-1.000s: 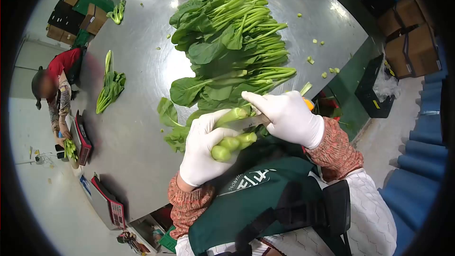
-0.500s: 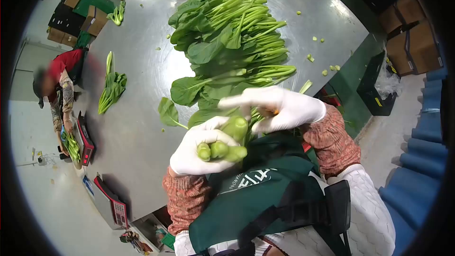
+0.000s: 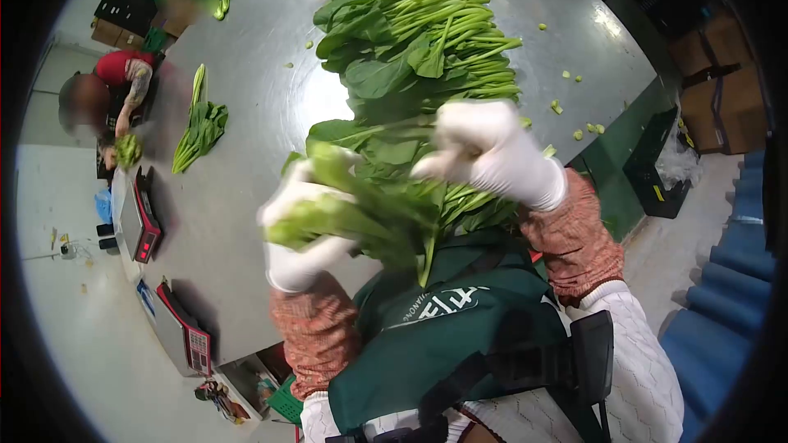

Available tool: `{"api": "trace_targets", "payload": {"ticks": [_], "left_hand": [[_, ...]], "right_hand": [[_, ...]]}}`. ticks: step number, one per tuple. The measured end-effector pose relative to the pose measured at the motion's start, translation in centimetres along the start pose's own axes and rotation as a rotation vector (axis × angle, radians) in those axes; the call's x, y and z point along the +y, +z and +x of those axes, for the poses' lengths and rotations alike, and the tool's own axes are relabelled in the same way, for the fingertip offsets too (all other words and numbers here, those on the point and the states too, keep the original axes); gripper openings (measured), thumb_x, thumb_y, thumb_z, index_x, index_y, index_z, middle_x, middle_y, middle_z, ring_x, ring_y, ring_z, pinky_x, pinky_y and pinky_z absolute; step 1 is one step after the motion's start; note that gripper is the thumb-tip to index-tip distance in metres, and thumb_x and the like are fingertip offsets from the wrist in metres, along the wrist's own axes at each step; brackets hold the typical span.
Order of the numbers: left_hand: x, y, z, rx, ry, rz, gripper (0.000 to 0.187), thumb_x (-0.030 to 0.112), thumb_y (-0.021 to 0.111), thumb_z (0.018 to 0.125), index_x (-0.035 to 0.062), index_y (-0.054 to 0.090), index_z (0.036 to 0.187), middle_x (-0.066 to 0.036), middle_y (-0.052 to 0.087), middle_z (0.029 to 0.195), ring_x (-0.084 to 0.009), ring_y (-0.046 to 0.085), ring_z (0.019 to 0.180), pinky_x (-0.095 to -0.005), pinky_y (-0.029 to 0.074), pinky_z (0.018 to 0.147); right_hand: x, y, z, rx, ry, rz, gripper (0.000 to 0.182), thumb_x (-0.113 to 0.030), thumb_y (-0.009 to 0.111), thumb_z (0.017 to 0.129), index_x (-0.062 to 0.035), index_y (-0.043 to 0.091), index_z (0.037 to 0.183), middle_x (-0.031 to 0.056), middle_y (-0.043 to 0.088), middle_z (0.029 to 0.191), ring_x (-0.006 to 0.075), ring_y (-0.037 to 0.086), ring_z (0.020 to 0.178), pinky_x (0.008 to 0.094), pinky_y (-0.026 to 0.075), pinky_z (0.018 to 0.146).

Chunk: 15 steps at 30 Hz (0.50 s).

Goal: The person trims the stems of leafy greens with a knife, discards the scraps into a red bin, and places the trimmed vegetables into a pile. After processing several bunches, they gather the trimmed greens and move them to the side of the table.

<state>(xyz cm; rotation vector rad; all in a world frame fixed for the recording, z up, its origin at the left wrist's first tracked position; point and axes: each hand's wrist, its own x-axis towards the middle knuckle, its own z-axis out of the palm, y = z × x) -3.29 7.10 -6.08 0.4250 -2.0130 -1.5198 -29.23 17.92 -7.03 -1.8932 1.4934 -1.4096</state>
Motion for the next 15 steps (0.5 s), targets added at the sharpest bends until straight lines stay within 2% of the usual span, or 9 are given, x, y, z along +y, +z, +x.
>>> {"api": "trace_targets", "payload": {"ticks": [1,2,4,6,7,10,12,13,15], "left_hand": [[0.3,-0.4,-0.5,0.292,-0.028,-0.202,0.037,0.006,0.072,0.069,0.0036,0.067,0.105,-0.022,0.053,0.133,-0.0330,0.056,0.118,-0.0486,0.046,0.101],[0.0,-2.6,-1.4,0.357,0.036,-0.455,0.041,0.012,0.066,0.075,0.0061,0.064,0.115,-0.023,0.048,0.139,-0.0357,0.052,0.124,-0.0536,0.044,0.105],[-0.5,-7.7,-3.2,0.597,0.225,-0.487,0.055,0.023,0.059,0.089,0.0049,0.050,0.140,-0.021,0.030,0.157,-0.0411,0.027,0.146,-0.0616,0.022,0.119],[-0.6,-10.9,-4.9,0.762,0.312,-0.668,0.061,0.025,0.058,0.091,0.0021,0.043,0.145,-0.021,0.029,0.158,-0.0375,0.027,0.147,-0.0592,0.016,0.122],[-1.2,-12.2,-5.8,0.739,0.349,-0.694,0.066,0.027,0.059,0.092,0.0023,0.038,0.149,-0.021,0.029,0.158,-0.0349,0.027,0.147,-0.0576,0.014,0.123],[-3.8,-14.7,-8.8,0.873,0.279,-0.586,0.057,0.036,0.056,0.092,0.0093,0.049,0.142,-0.021,0.036,0.154,-0.0384,0.036,0.141,-0.0604,0.024,0.119],[-4.8,-15.5,-9.8,0.988,0.228,-0.691,0.053,0.032,0.055,0.093,0.0038,0.051,0.138,-0.024,0.044,0.147,-0.0386,0.041,0.137,-0.0569,0.029,0.117],[-5.6,-16.0,-10.2,1.010,0.200,-0.750,0.053,0.030,0.056,0.093,0.0029,0.050,0.138,-0.023,0.045,0.146,-0.0381,0.042,0.136,-0.0565,0.030,0.116],[-7.3,-16.8,-10.9,1.043,0.146,-0.859,0.055,0.028,0.056,0.093,0.0004,0.047,0.139,-0.023,0.049,0.143,-0.0365,0.046,0.133,-0.0547,0.034,0.114]], "right_hand": [[-0.6,-1.7,0.0,0.031,0.194,0.081,0.038,-0.027,0.083,0.080,-0.0027,0.056,0.071,0.0044,0.052,0.063,0.0131,0.050,0.057,0.0321,0.041,0.052],[-0.5,-3.0,-0.7,0.110,0.563,0.328,0.034,-0.022,0.081,0.083,-0.0044,0.056,0.069,-0.0002,0.052,0.062,0.0076,0.049,0.056,0.0276,0.040,0.049],[1.7,-5.0,-1.8,0.286,0.408,0.257,0.037,-0.015,0.074,0.088,-0.0084,0.047,0.064,-0.0070,0.041,0.059,0.0028,0.037,0.051,0.0213,0.030,0.044],[1.9,-7.4,-3.4,0.306,0.595,0.197,0.037,-0.018,0.070,0.091,-0.0103,0.044,0.065,-0.0074,0.040,0.063,0.0025,0.036,0.056,0.0222,0.029,0.050],[2.7,-8.1,-4.3,0.332,0.540,0.176,0.035,-0.020,0.069,0.092,-0.0103,0.046,0.068,-0.0078,0.041,0.066,0.0024,0.036,0.058,0.0221,0.029,0.052],[4.8,-9.8,-6.8,0.438,0.553,0.193,0.027,-0.022,0.068,0.093,-0.0096,0.051,0.076,-0.0084,0.043,0.074,0.0019,0.035,0.062,0.0223,0.026,0.054],[5.8,-10.7,-7.8,0.369,0.681,0.118,0.016,-0.019,0.068,0.093,-0.0074,0.059,0.087,-0.0063,0.051,0.080,0.0029,0.043,0.068,0.0222,0.034,0.058],[6.2,-9.7,-7.5,0.385,0.625,0.036,0.018,-0.015,0.068,0.093,-0.0012,0.064,0.105,-0.0006,0.061,0.092,0.0083,0.056,0.081,0.0250,0.046,0.071],[6.9,-9.0,-7.9,0.325,0.651,-0.383,0.029,-0.011,0.068,0.092,0.0009,0.062,0.118,0.0037,0.064,0.097,0.0119,0.060,0.090,0.0273,0.048,0.080]]}}
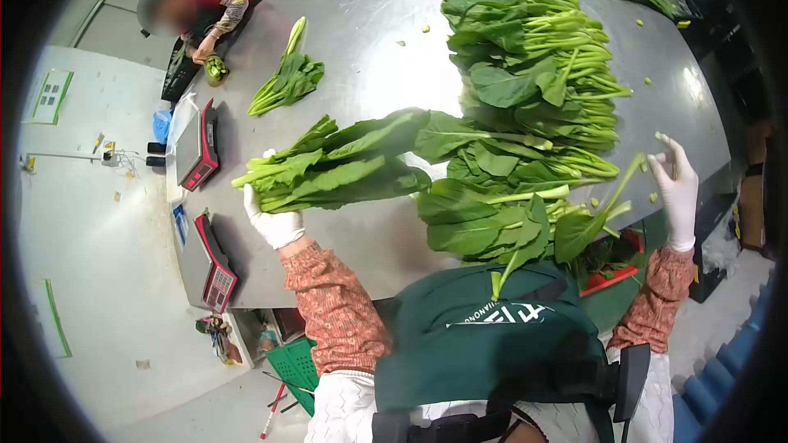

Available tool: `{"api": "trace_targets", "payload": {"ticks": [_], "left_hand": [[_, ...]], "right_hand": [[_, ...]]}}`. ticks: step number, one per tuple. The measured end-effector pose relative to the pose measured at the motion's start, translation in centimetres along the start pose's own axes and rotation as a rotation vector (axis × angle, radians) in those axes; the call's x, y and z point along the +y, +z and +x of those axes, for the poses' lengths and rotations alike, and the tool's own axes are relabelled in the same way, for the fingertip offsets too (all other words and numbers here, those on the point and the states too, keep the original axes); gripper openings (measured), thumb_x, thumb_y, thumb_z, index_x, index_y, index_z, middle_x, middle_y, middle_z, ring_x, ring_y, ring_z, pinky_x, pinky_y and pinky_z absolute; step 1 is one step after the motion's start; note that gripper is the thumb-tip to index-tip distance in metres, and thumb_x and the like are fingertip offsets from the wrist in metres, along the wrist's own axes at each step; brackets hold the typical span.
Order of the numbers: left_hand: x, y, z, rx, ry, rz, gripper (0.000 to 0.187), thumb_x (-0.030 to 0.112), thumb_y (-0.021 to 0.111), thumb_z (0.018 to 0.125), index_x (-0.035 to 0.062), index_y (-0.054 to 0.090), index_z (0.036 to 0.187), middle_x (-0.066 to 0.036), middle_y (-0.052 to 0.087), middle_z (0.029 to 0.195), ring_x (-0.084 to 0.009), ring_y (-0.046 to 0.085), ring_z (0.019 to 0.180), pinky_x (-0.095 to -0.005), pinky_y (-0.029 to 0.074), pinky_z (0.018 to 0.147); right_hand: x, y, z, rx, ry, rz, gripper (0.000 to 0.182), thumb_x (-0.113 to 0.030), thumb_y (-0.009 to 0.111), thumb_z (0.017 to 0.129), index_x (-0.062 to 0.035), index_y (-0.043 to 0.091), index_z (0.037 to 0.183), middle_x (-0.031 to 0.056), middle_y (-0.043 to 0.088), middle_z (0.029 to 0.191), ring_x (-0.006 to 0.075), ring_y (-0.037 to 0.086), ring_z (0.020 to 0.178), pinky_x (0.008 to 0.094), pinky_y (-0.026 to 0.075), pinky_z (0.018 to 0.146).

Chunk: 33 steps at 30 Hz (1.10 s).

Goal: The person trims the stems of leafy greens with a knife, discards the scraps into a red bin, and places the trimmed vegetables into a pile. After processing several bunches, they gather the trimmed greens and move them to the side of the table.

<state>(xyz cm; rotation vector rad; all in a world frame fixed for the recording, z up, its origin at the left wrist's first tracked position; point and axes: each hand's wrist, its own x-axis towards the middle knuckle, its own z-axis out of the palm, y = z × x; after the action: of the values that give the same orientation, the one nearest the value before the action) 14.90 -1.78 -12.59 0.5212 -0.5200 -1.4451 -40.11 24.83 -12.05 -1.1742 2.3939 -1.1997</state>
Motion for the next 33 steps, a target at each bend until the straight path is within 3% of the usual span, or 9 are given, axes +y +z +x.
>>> {"api": "trace_targets", "payload": {"ticks": [2,5,9,18,21,24,27,28,33], "left_hand": [[-0.6,-0.8,0.5,0.207,-0.044,0.061,0.050,0.028,0.057,0.093,0.0009,0.050,0.134,-0.021,0.055,0.136,-0.0367,0.051,0.126,-0.0563,0.039,0.109],[-1.0,-4.4,3.4,0.524,-0.127,0.027,0.046,0.030,0.061,0.089,0.0053,0.056,0.128,-0.018,0.059,0.132,-0.0387,0.055,0.121,-0.0603,0.043,0.103],[-2.3,-8.1,7.6,0.755,-0.188,0.093,0.040,0.028,0.063,0.088,0.0085,0.059,0.122,-0.016,0.060,0.129,-0.0402,0.055,0.119,-0.0623,0.042,0.102],[1.0,-14.6,25.8,0.822,-0.190,0.092,0.033,0.024,0.058,0.088,0.0105,0.063,0.118,-0.014,0.065,0.124,-0.0413,0.057,0.116,-0.0656,0.039,0.101],[1.9,-12.1,30.1,0.682,-0.159,0.062,0.068,0.042,0.063,0.088,0.0121,0.041,0.145,-0.019,0.037,0.152,-0.0441,0.040,0.135,-0.0694,0.029,0.108],[0.9,-9.5,31.0,0.975,-0.225,0.162,0.093,0.053,0.066,0.086,0.0152,0.018,0.156,-0.019,0.015,0.161,-0.0442,0.029,0.142,-0.0695,0.023,0.111],[0.8,-15.0,31.2,0.934,-0.371,0.205,0.099,0.043,0.075,0.084,0.0150,0.013,0.156,-0.019,0.011,0.161,-0.0426,0.029,0.142,-0.0680,0.033,0.107],[0.7,-15.9,31.4,0.914,-0.432,0.155,0.078,0.032,0.073,0.087,0.0105,0.029,0.149,-0.017,0.031,0.154,-0.0378,0.040,0.136,-0.0603,0.041,0.105],[-0.8,-19.7,38.1,0.796,-0.304,0.299,0.033,0.015,0.062,0.094,0.0063,0.056,0.125,-0.013,0.063,0.124,-0.0336,0.059,0.115,-0.0512,0.048,0.102]], "right_hand": [[3.3,0.3,-0.3,0.019,0.008,-0.190,0.043,-0.007,0.069,0.089,0.0011,0.058,0.130,0.0093,0.064,0.096,0.0140,0.063,0.099,0.0293,0.049,0.089],[6.8,0.9,-1.1,-0.039,0.183,-0.009,0.043,-0.004,0.069,0.087,-0.0007,0.059,0.129,0.0098,0.064,0.093,0.0117,0.061,0.090,0.0266,0.049,0.081],[4.1,1.0,-0.9,-0.151,0.179,-0.253,0.038,-0.004,0.066,0.089,0.0028,0.059,0.126,0.0070,0.064,0.087,0.0102,0.053,0.075,0.0251,0.046,0.069],[1.9,4.6,2.9,-0.216,0.104,-0.297,0.033,0.000,0.064,0.090,0.0051,0.060,0.122,0.0166,0.069,0.101,0.0177,0.063,0.087,0.0290,0.050,0.079],[1.0,6.4,4.1,-0.269,0.166,-0.322,0.032,0.001,0.063,0.090,0.0066,0.060,0.121,0.0172,0.069,0.101,0.0171,0.063,0.087,0.0290,0.050,0.080],[-0.4,8.0,5.4,-0.320,0.261,-0.315,0.031,0.006,0.060,0.090,0.0097,0.058,0.121,0.0161,0.068,0.105,0.0149,0.063,0.095,0.0271,0.050,0.086],[2.1,8.7,5.3,-0.254,0.273,-0.107,0.032,0.011,0.055,0.090,0.0109,0.056,0.123,0.0144,0.067,0.111,0.0141,0.061,0.102,0.0257,0.048,0.091],[1.7,8.7,5.6,-0.296,0.293,-0.126,0.034,0.014,0.051,0.090,0.0116,0.055,0.124,0.0136,0.065,0.115,0.0129,0.059,0.106,0.0251,0.046,0.095],[1.4,10.0,7.2,-0.312,0.247,-0.275,0.027,0.010,0.053,0.093,0.0107,0.056,0.119,0.0117,0.066,0.107,0.0108,0.058,0.098,0.0232,0.046,0.088]]}}
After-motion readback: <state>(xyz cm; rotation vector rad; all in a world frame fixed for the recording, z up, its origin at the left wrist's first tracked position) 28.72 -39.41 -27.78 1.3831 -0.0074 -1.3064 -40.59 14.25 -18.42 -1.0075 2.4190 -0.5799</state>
